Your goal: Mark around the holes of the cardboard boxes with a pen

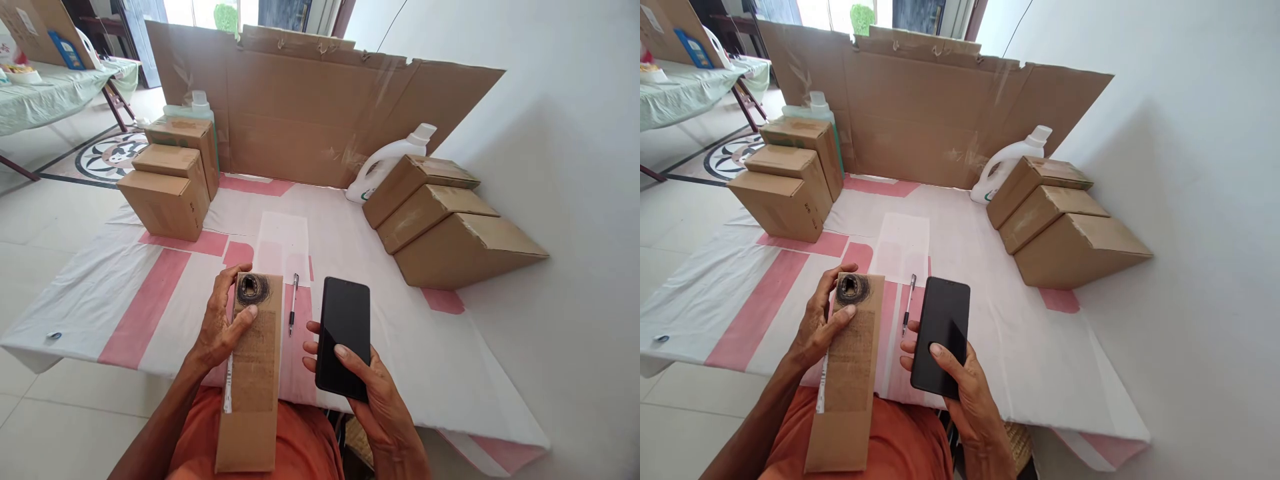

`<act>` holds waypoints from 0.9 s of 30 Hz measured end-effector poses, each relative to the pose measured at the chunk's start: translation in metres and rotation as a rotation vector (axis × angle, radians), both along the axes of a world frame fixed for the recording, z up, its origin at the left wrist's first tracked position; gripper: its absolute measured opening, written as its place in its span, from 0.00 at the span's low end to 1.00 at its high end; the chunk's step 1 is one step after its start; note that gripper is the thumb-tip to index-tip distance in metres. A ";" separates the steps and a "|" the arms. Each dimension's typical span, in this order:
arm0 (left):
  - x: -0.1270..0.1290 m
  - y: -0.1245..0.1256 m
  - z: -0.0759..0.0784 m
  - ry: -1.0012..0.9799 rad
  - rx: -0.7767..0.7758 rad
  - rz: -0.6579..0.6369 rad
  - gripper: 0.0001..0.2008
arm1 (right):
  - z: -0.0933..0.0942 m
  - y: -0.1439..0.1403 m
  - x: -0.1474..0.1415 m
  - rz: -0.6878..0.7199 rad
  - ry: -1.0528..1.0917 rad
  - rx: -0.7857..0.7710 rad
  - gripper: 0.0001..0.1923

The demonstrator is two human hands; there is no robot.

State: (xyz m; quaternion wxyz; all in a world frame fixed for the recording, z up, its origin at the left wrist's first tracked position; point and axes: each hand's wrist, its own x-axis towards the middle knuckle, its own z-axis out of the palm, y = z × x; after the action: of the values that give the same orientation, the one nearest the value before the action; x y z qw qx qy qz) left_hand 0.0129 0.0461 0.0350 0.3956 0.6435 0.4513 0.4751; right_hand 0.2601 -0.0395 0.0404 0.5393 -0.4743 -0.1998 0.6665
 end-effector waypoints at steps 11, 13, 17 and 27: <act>0.005 -0.006 -0.002 0.012 0.074 0.008 0.28 | 0.045 0.032 -0.055 0.422 0.449 0.053 0.35; 0.004 -0.005 -0.004 0.003 0.072 0.019 0.27 | 0.043 0.032 -0.061 0.437 0.461 0.022 0.34; 0.002 -0.003 -0.006 -0.009 0.056 0.014 0.28 | 0.038 0.032 -0.069 0.412 0.468 -0.018 0.33; -0.005 -0.004 -0.012 -0.045 0.062 0.019 0.29 | 0.035 0.027 -0.074 0.363 0.534 -0.062 0.32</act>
State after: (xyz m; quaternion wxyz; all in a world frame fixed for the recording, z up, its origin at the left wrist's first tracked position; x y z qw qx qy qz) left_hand 0.0077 0.0422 0.0232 0.3810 0.6404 0.4335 0.5067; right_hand 0.1857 -0.0124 0.0758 0.4302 -0.2555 -0.1121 0.8586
